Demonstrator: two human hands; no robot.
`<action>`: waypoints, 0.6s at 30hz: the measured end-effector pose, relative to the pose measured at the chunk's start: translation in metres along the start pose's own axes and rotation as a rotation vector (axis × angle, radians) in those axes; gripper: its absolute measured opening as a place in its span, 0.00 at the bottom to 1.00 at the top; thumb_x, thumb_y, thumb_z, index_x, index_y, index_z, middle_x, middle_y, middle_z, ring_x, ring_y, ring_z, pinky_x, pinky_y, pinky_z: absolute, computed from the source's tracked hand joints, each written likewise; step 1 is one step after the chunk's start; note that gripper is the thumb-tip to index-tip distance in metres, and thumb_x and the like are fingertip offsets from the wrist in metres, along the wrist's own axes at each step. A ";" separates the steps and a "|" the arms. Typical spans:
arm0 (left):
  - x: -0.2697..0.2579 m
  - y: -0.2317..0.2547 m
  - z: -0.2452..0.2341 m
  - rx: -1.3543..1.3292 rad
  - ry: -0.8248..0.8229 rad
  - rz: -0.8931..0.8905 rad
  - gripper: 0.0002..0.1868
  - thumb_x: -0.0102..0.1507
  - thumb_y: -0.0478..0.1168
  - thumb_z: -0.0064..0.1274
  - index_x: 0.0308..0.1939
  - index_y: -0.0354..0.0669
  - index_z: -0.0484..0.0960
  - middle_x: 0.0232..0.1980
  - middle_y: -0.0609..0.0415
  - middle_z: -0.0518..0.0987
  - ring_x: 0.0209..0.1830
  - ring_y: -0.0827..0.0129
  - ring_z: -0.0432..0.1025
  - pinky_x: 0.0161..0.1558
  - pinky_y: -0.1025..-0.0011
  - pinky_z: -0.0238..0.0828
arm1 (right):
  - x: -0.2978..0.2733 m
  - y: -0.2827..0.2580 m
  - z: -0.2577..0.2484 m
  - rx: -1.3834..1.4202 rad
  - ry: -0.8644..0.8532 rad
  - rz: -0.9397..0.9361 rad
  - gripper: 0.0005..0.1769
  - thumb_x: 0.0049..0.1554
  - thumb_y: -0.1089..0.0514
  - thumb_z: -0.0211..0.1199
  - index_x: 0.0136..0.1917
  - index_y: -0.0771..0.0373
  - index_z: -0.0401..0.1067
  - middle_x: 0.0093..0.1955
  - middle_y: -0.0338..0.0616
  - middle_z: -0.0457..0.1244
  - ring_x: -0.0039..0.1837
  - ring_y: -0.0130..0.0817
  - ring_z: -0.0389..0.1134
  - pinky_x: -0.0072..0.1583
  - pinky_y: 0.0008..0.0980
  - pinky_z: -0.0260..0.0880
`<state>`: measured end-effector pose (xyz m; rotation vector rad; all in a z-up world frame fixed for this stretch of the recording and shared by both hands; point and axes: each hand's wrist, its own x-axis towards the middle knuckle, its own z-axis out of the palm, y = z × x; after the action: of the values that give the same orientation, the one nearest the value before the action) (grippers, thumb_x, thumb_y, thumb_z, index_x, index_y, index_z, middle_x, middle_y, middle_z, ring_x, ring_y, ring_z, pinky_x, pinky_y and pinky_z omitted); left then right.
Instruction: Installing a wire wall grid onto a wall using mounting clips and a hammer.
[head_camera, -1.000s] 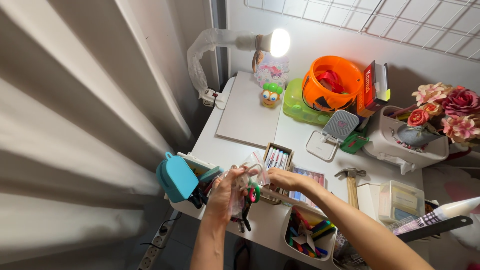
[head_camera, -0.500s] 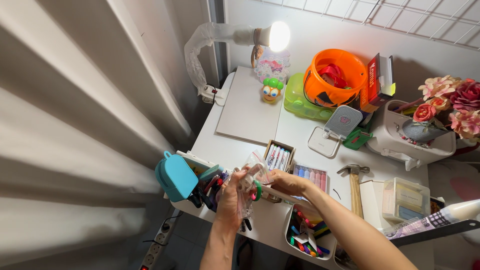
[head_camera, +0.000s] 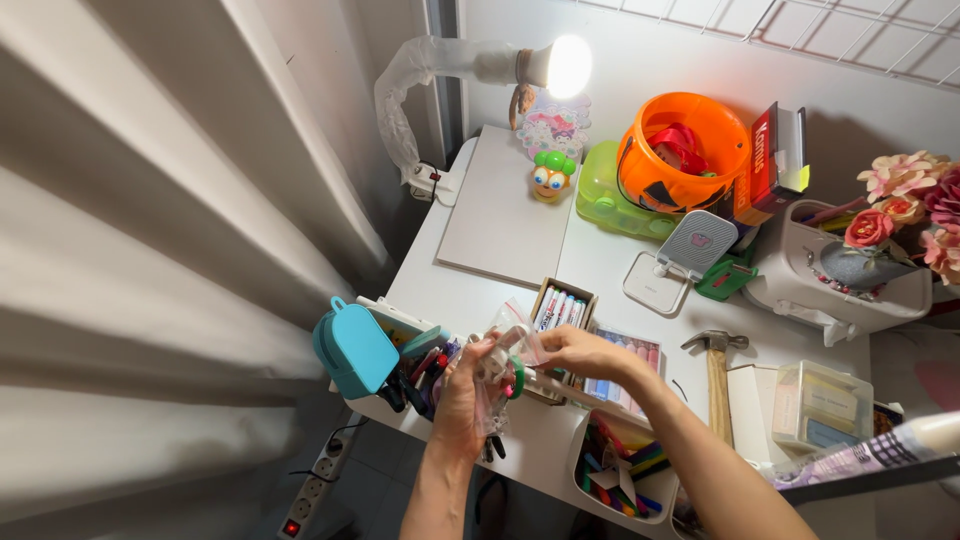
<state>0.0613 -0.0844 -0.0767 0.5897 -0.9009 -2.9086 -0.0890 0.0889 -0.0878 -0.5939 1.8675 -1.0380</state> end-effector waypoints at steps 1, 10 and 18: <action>-0.003 0.002 0.002 0.001 0.000 -0.001 0.23 0.60 0.48 0.58 0.54 0.37 0.79 0.41 0.50 0.80 0.32 0.71 0.74 0.36 0.76 0.74 | 0.001 0.008 -0.006 0.001 0.001 0.000 0.17 0.56 0.46 0.68 0.53 0.58 0.81 0.40 0.32 0.67 0.43 0.19 0.62 0.47 0.24 0.64; -0.010 0.007 0.022 0.010 -0.125 0.027 0.22 0.61 0.47 0.59 0.54 0.38 0.80 0.50 0.49 0.82 0.38 0.78 0.74 0.35 0.77 0.72 | -0.057 -0.048 -0.022 -0.040 0.422 0.035 0.20 0.59 0.44 0.64 0.51 0.63 0.77 0.35 0.39 0.63 0.37 0.27 0.57 0.39 0.30 0.58; -0.022 0.007 0.059 0.053 -0.129 0.030 0.20 0.63 0.42 0.58 0.56 0.33 0.82 0.46 0.46 0.87 0.30 0.78 0.74 0.29 0.76 0.70 | -0.125 -0.095 -0.009 0.225 0.325 -0.377 0.17 0.56 0.54 0.70 0.54 0.66 0.77 0.37 0.32 0.60 0.40 0.20 0.61 0.43 0.24 0.67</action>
<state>0.0593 -0.0551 -0.0204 0.3913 -0.9940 -2.9328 -0.0368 0.1333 0.0538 -0.6903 1.9165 -1.6513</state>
